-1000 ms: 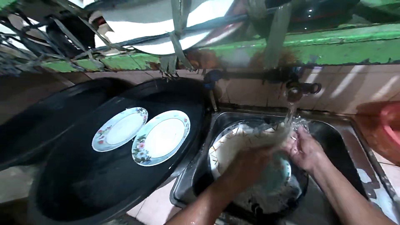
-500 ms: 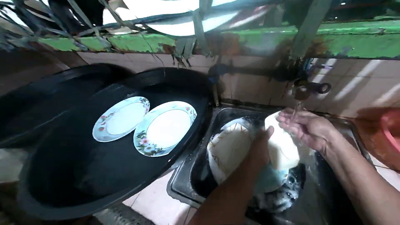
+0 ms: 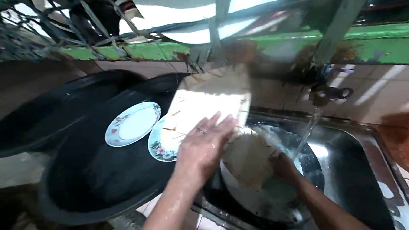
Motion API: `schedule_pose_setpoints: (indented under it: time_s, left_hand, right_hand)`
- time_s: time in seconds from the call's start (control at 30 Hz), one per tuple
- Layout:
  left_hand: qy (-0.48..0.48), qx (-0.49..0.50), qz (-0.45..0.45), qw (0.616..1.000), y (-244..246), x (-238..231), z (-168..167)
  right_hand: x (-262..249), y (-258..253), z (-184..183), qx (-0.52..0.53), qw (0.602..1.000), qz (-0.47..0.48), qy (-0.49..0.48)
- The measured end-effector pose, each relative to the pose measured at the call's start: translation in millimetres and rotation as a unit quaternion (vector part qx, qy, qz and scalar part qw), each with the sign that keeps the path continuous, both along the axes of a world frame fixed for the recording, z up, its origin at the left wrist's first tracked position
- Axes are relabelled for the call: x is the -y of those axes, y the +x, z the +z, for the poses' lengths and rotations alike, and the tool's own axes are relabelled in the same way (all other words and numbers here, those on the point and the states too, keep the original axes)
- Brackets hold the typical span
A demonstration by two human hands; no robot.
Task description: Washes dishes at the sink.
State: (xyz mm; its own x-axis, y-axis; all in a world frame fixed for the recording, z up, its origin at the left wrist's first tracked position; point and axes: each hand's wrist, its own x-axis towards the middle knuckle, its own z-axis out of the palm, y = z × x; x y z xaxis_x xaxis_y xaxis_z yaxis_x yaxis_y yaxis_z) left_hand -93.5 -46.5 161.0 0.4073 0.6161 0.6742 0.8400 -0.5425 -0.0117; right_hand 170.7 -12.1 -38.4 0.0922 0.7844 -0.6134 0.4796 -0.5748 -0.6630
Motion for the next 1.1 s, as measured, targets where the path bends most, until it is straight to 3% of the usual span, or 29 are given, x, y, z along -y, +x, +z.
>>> schedule_pose_setpoints:
  time_s: [0.1,0.2,0.3,0.4,0.43,0.53,0.6,0.7,0.8,0.87,0.97,1.03,1.1]
  left_hand:
    - [-0.084,0.013,0.149,0.985,-35,-19,-3]
    - [-0.206,0.028,0.224,0.952,-47,-31,-6]
    - [-0.172,-0.010,0.157,0.973,-24,-29,-14]
    - [-0.192,-0.023,0.059,0.979,28,-25,-48]
    - [-0.247,-0.008,0.022,0.969,50,-22,-69]
    - [-0.475,-0.043,-0.067,0.877,91,-15,-146]
    - [-0.521,-0.080,-0.064,0.847,107,-19,-184]
    - [-0.476,-0.042,-0.022,0.878,136,-29,-214]
    - [-0.430,0.064,-0.030,0.900,189,-26,-218]
    - [-0.420,0.100,-0.106,0.896,218,-8,-204]
    - [-0.272,0.070,-0.278,0.918,215,16,-205]
    - [-0.309,0.005,-0.240,0.920,193,8,-194]
    - [-0.380,-0.005,-0.114,0.918,176,-16,-188]
  right_hand:
    - [-8,14,-2,0.061,0.998,0.015,-0.030]
    - [-1,35,3,0.033,0.997,-0.064,0.005]
    - [20,58,8,-0.004,0.972,-0.182,0.149]
    - [37,72,4,-0.106,0.912,-0.306,0.253]
    - [40,76,3,-0.135,0.893,-0.336,0.266]
    - [58,93,3,-0.164,0.872,-0.377,0.267]
    - [70,101,5,-0.155,0.872,-0.381,0.265]
    - [84,98,9,-0.131,0.888,-0.371,0.237]
    - [80,73,12,-0.161,0.891,-0.346,0.246]
    - [73,61,16,-0.213,0.874,-0.345,0.267]
    - [66,79,21,-0.206,0.854,-0.367,0.306]
    - [69,100,27,-0.153,0.868,-0.353,0.314]
    - [69,100,36,-0.121,0.885,-0.347,0.284]
